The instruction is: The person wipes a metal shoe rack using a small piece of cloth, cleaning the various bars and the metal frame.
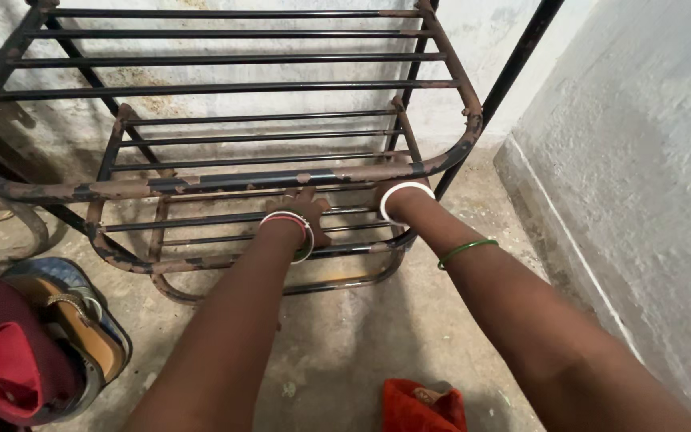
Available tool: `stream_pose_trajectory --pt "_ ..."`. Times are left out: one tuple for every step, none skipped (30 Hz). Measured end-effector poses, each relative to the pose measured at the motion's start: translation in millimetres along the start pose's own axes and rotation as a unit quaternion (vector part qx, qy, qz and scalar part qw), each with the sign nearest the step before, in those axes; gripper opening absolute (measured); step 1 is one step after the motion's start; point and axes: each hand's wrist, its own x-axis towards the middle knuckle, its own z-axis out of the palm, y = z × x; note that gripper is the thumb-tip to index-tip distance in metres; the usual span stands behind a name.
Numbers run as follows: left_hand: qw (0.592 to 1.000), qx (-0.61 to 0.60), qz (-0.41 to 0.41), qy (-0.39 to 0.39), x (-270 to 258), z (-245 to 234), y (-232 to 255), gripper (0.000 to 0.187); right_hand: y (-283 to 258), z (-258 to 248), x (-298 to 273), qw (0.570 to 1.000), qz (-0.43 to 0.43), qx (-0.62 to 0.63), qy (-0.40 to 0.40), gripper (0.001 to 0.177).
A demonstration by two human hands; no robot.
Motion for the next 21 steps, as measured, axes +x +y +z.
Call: stream_pose_trajectory --pt "1.0 0.0 0.0 0.0 -3.3 -1.5 -3.0 0.086 0.4 -1.8 1.2 1.0 0.013 0.006 -0.007 0.043" --pt "1.0 -0.005 -0.007 -0.001 -6.3 -2.7 -5.7 0.084 -1.8 -2.1 2.5 1.0 0.026 0.012 -0.01 0.043" --pt "1.0 -0.011 -0.014 -0.002 -8.3 -3.0 -6.4 0.083 -6.7 -2.0 5.8 0.999 0.033 0.022 -0.012 0.042" --pt "1.0 -0.011 -0.014 -0.002 -8.0 -3.8 -5.6 0.083 -12.6 -1.3 9.4 0.999 0.03 0.029 -0.013 0.042" --pt "1.0 -0.007 -0.019 -0.006 -6.2 -4.0 -4.5 0.086 -22.2 0.7 13.4 0.999 0.029 0.039 -0.012 0.042" --pt "1.0 -0.003 -0.024 -0.01 -4.2 -3.1 -3.7 0.089 -34.3 5.0 15.3 0.998 0.023 0.051 -0.008 0.042" --pt "1.0 -0.003 -0.024 -0.011 -1.8 -1.7 -2.9 0.089 -46.8 8.6 17.0 0.998 0.015 0.062 -0.001 0.042" --pt "1.0 -0.002 -0.029 -0.005 1.0 0.1 -2.0 0.091 -59.5 11.2 18.8 0.997 0.011 0.073 0.007 0.042" --pt "0.999 -0.001 -0.036 0.001 3.3 2.4 -2.1 0.093 -73.5 13.5 20.3 0.997 0.004 0.082 0.013 0.041" --pt "0.999 -0.001 -0.036 0.0 5.1 4.7 -2.9 0.093 -86.2 16.1 19.4 0.996 -0.001 0.091 0.021 0.041" --pt "0.999 -0.028 -0.036 0.025 6.6 6.3 -4.3 0.095 -95.1 16.6 19.5 0.995 -0.003 0.098 0.03 0.041" --pt "0.997 -0.056 -0.037 0.05 7.0 7.4 -6.0 0.097 -98.9 16.1 18.8 0.994 -0.006 0.103 0.034 0.041" --pt "0.996 -0.056 -0.037 0.049 6.8 8.1 -6.8 0.097 -96.4 14.7 17.3 0.994 -0.014 0.103 0.034 0.041" --pt "0.999 -0.035 -0.031 0.027 6.3 7.7 -6.8 0.095 -88.5 12.3 15.1 0.994 -0.026 0.102 0.033 0.041" --pt "1.0 -0.013 -0.026 0.006 5.2 6.2 -7.4 0.092 -76.5 8.2 13.1 0.994 -0.044 0.093 0.024 0.04" --pt "1.0 -0.013 -0.028 0.007 3.4 5.0 -7.8 0.092 -62.9 4.3 9.7 0.995 -0.051 0.078 0.016 0.04" --pt "1.0 -0.011 -0.027 0.0 1.5 3.2 -8.8 0.089 -51.3 -1.0 8.5 0.996 -0.06 0.065 0.005 0.04" --pt "1.0 -0.009 -0.027 -0.007 -0.9 1.4 -10.5 0.087 -40.6 -5.3 6.2 0.997 -0.05 0.051 -0.002 0.04" --pt "1.0 -0.007 -0.027 -0.006 -3.6 0.0 -12.3 0.087 -32.7 -8.0 3.5 0.998 -0.036 0.044 -0.009 0.04" --pt "0.999 -0.007 -0.031 -0.01 -6.2 -1.2 -14.5 0.085 -27.1 -10.8 2.8 0.999 -0.019 0.037 -0.014 0.04" --pt "0.999 -0.01 -0.033 -0.015 -7.3 -0.8 -13.9 0.083 -25.0 -11.4 2.7 0.999 -0.001 0.037 -0.016 0.039"
